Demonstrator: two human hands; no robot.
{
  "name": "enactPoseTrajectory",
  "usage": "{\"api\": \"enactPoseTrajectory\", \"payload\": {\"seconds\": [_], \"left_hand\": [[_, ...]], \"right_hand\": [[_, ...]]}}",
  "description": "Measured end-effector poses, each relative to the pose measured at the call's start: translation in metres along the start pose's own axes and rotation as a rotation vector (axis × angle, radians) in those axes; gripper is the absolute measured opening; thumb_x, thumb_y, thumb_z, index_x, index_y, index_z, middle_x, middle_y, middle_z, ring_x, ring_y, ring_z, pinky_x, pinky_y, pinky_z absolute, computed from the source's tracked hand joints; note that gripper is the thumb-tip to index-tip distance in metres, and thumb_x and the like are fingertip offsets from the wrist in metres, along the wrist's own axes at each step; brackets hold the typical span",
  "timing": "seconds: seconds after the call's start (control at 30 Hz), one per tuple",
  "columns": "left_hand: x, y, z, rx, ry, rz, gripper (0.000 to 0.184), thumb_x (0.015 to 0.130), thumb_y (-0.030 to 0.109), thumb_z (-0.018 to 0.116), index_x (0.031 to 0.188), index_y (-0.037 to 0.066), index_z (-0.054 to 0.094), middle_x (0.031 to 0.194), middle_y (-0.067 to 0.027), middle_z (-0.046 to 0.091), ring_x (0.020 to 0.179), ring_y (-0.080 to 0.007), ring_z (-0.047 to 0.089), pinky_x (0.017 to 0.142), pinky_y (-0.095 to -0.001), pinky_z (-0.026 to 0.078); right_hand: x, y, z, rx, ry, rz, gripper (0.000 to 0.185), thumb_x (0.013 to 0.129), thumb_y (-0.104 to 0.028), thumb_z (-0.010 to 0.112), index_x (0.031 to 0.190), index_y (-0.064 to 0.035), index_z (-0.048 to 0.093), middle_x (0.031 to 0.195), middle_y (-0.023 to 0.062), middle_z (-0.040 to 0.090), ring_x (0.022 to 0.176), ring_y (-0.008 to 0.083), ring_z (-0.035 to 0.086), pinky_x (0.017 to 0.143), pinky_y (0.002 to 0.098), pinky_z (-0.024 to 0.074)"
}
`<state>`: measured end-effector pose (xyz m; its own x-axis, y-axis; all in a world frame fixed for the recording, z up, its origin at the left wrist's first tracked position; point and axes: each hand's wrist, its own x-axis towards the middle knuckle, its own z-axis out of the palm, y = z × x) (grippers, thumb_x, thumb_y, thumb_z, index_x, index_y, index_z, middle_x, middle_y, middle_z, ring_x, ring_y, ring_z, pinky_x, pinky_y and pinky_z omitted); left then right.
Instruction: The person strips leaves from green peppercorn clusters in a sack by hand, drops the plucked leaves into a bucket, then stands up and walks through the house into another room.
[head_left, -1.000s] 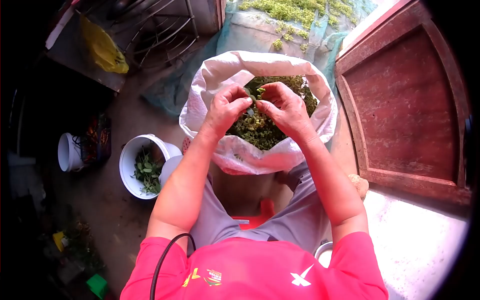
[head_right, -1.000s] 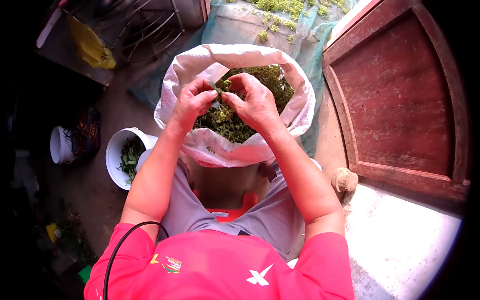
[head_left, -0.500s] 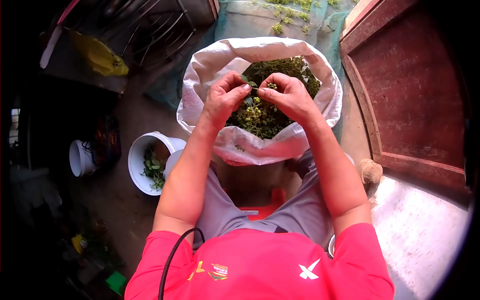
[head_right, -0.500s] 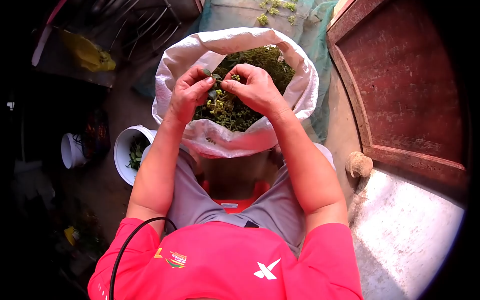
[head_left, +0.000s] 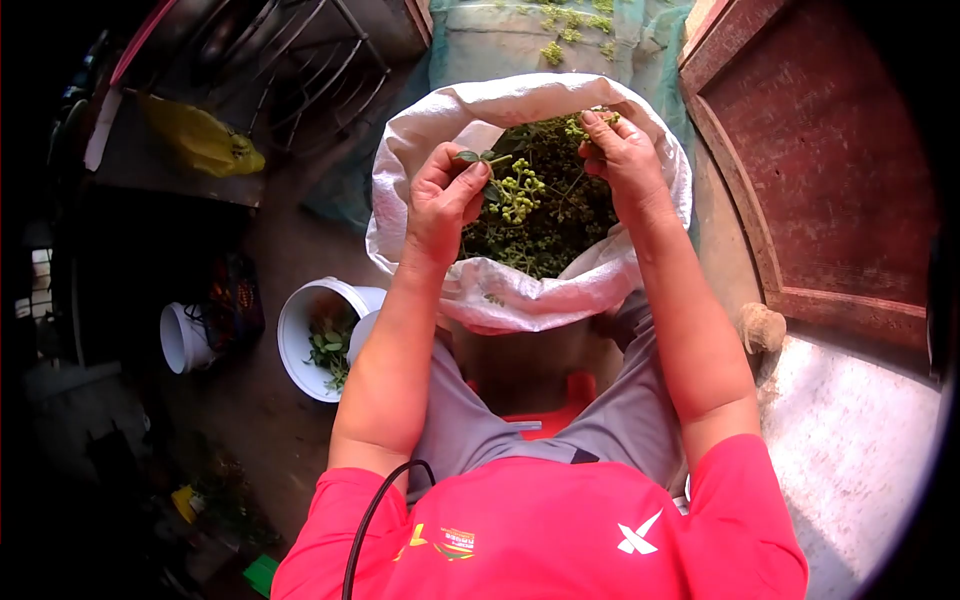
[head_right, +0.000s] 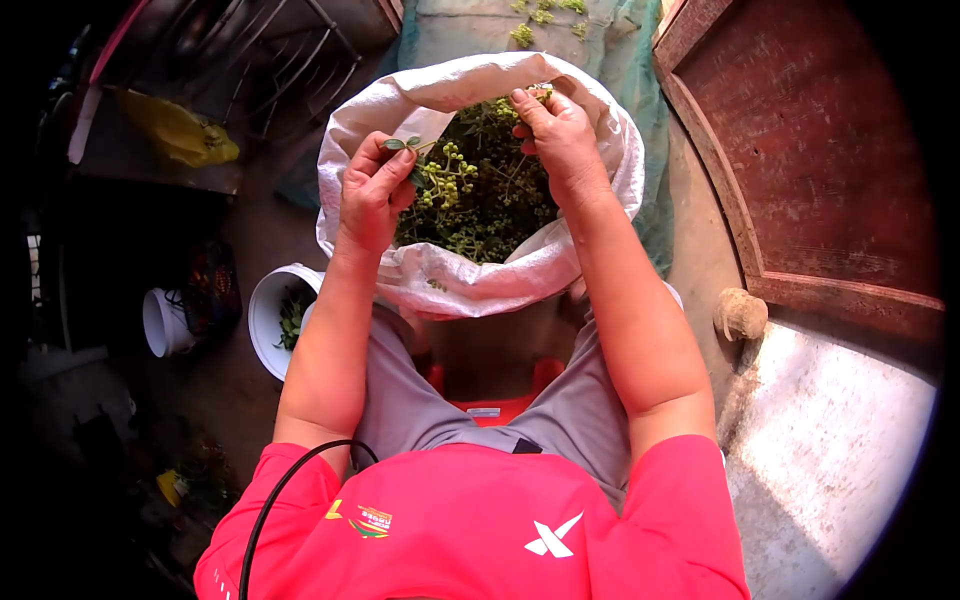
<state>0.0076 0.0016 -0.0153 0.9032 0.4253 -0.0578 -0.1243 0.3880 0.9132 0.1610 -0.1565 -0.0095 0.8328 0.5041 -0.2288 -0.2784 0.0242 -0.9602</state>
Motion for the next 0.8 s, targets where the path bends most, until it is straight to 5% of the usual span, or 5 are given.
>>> {"api": "enactPoseTrajectory", "payload": {"seconds": [0.13, 0.27, 0.43, 0.47, 0.8], "left_hand": [[0.0, 0.004, -0.005, -0.076, 0.038, -0.065, 0.008, 0.091, 0.006, 0.057, 0.088, 0.013, 0.053, 0.073, 0.0051, 0.051, 0.047, -0.0025, 0.033, 0.041, -0.0174, 0.025], [0.0, 0.004, 0.001, -0.011, 0.011, -0.007, 0.007, 0.091, 0.009, 0.06, 0.088, 0.012, 0.053, 0.069, 0.0065, 0.049, 0.048, -0.0006, 0.036, 0.041, -0.0167, 0.025], [-0.001, 0.001, 0.0, 0.098, -0.03, -0.018, 0.006, 0.09, 0.01, 0.061, 0.09, 0.01, 0.055, 0.069, 0.0063, 0.051, 0.052, -0.0004, 0.039, 0.044, -0.0163, 0.028], [-0.001, 0.0, 0.001, 0.147, -0.036, 0.003, 0.006, 0.09, 0.009, 0.061, 0.09, 0.01, 0.056, 0.069, 0.0064, 0.051, 0.053, -0.0004, 0.04, 0.046, -0.0163, 0.029], [-0.003, -0.002, 0.009, 0.154, -0.027, 0.06, 0.005, 0.09, 0.009, 0.063, 0.092, 0.008, 0.058, 0.07, 0.0064, 0.052, 0.056, -0.0004, 0.042, 0.048, -0.0165, 0.032]], "right_hand": [[-0.017, -0.003, 0.01, 0.057, -0.272, 0.142, 0.017, 0.086, -0.017, 0.061, 0.1, -0.0107, 0.053, 0.087, -0.0018, 0.059, 0.071, 0.009, 0.059, 0.06, 0.0219, 0.0458], [-0.02, -0.001, 0.018, -0.126, -0.403, -0.004, 0.016, 0.089, -0.014, 0.058, 0.103, -0.0066, 0.059, 0.08, -0.003, 0.059, 0.063, 0.0045, 0.053, 0.056, 0.0188, 0.0419], [-0.025, 0.003, 0.026, -0.387, -0.562, -0.173, 0.022, 0.088, -0.015, 0.063, 0.104, 0.0002, 0.065, 0.085, -0.001, 0.062, 0.076, 0.004, 0.054, 0.07, 0.0201, 0.0469], [-0.027, 0.001, 0.027, -0.325, -0.54, -0.092, 0.023, 0.082, -0.015, 0.066, 0.1, -0.0006, 0.067, 0.085, 0.0058, 0.067, 0.08, 0.0095, 0.061, 0.077, 0.0251, 0.0495], [-0.026, 0.014, 0.03, -0.424, -0.369, -0.217, 0.022, 0.074, -0.02, 0.07, 0.081, -0.0003, 0.065, 0.068, 0.0031, 0.062, 0.065, 0.0074, 0.055, 0.062, 0.0255, 0.0469]]}}
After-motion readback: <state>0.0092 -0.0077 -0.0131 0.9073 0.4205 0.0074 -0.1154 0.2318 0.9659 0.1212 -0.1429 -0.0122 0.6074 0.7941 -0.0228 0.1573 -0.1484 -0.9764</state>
